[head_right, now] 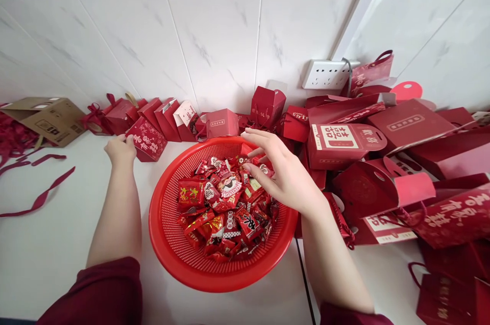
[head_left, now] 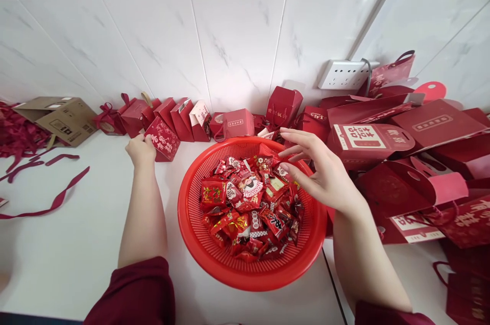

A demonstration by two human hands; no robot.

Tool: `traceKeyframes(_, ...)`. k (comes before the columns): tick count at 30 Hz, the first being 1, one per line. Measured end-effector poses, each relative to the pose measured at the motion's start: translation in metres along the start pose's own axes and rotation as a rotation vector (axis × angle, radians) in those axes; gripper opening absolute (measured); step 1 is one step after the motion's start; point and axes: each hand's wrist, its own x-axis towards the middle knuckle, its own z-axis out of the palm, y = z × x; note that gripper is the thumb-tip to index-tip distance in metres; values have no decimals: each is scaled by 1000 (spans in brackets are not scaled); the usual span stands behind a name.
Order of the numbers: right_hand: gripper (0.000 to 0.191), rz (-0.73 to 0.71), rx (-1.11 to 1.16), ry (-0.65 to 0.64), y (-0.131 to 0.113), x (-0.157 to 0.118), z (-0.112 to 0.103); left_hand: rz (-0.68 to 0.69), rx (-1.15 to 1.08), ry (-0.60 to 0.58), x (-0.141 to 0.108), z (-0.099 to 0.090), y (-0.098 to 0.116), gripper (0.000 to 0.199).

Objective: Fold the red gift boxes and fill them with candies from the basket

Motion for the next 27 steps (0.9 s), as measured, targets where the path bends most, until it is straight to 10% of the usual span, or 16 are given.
traceKeyframes(20, 38, 105, -83, -104, -1, 1, 4, 52, -75, 11, 9, -7, -15, 34)
traceKeyframes(27, 31, -231, 287, -91, -42, -6, -5, 135, -274, 110, -16, -40, 10, 48)
